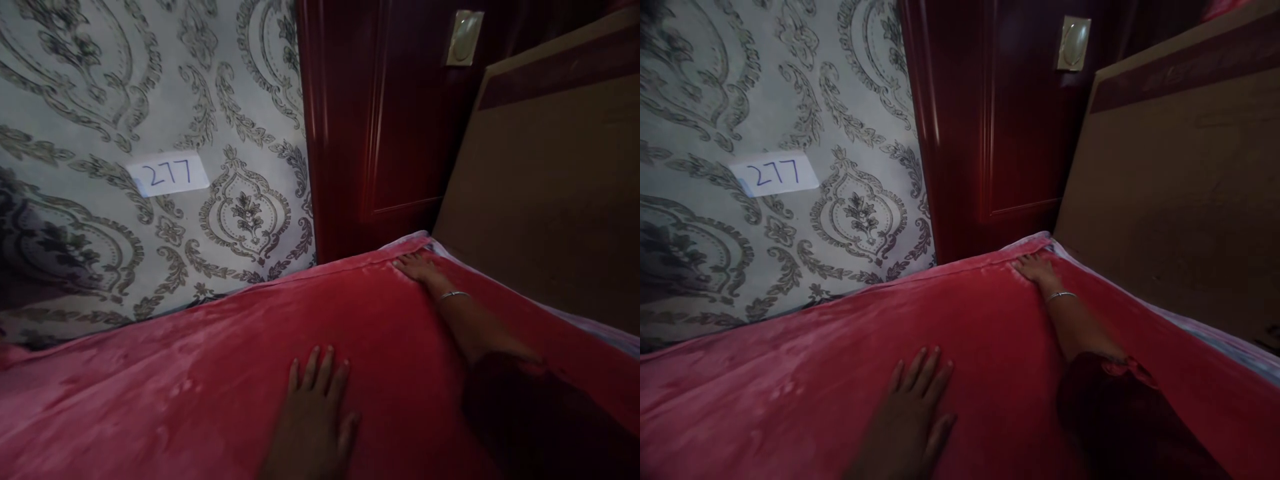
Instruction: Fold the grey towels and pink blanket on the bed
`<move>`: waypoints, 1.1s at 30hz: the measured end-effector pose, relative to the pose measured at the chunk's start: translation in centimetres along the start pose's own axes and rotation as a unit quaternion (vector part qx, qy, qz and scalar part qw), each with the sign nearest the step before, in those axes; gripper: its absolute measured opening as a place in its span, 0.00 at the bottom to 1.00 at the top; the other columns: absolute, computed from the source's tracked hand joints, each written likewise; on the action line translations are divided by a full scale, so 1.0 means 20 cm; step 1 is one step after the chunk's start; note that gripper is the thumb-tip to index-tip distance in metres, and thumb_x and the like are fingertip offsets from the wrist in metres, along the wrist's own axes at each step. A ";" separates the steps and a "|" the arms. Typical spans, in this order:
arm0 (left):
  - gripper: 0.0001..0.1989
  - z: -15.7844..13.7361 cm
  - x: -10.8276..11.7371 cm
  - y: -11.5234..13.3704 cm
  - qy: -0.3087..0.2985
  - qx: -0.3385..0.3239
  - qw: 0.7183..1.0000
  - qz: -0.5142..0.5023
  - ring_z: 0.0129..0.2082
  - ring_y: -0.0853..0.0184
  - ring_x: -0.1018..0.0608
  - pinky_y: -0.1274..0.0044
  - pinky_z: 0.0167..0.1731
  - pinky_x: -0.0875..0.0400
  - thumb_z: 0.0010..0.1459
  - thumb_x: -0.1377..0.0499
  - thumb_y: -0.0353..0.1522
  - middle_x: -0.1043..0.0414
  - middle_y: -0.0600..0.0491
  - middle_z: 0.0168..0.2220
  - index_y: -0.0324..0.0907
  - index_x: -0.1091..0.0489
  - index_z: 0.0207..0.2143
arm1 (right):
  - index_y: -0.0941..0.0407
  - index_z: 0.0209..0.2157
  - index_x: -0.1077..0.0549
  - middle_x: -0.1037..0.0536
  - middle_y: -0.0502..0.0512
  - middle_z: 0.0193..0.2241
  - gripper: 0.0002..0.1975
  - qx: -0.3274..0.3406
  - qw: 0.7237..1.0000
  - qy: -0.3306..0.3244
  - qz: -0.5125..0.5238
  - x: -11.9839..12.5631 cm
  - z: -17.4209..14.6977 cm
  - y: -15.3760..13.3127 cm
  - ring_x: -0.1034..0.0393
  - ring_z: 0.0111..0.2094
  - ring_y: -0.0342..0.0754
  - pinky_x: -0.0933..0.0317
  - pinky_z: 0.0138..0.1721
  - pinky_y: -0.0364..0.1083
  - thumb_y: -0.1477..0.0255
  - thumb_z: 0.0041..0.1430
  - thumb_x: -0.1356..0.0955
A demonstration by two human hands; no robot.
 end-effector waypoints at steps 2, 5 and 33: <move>0.31 0.00 0.00 0.00 0.006 0.001 1.000 0.001 0.71 0.51 0.55 0.48 0.66 0.57 0.66 0.52 0.44 0.61 0.53 0.72 0.53 0.51 0.69 | 0.53 0.66 0.39 0.44 0.62 0.67 0.29 -0.004 1.000 -0.018 -0.003 0.02 -0.06 0.11 0.51 0.67 0.61 0.49 0.62 0.65 0.57 0.69 0.44; 0.30 0.00 0.00 0.00 0.014 0.007 1.000 0.007 0.71 0.52 0.54 0.48 0.66 0.57 0.65 0.52 0.43 0.59 0.54 0.71 0.53 0.49 0.69 | 0.54 0.68 0.43 0.46 0.60 0.68 0.28 -0.029 0.999 -0.026 -0.012 0.07 -0.21 0.30 0.52 0.68 0.58 0.49 0.63 0.62 0.60 0.70 0.45; 0.25 0.00 0.10 0.10 0.076 -0.074 0.987 0.123 0.63 0.53 0.34 0.61 0.62 0.41 0.68 0.59 0.34 0.38 0.40 0.64 0.37 0.35 0.62 | 0.64 0.51 0.28 0.24 0.72 0.47 0.21 -0.301 0.948 0.097 -0.037 0.54 -1.63 0.70 0.28 0.49 0.58 0.37 0.46 0.50 0.71 0.67 0.45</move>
Point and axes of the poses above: each hand's wrist, its own z-axis towards the middle knuckle, its own x-axis out of the back of the hand, y = z × x, the point moved 3 cm from there along z, towards the middle knuckle
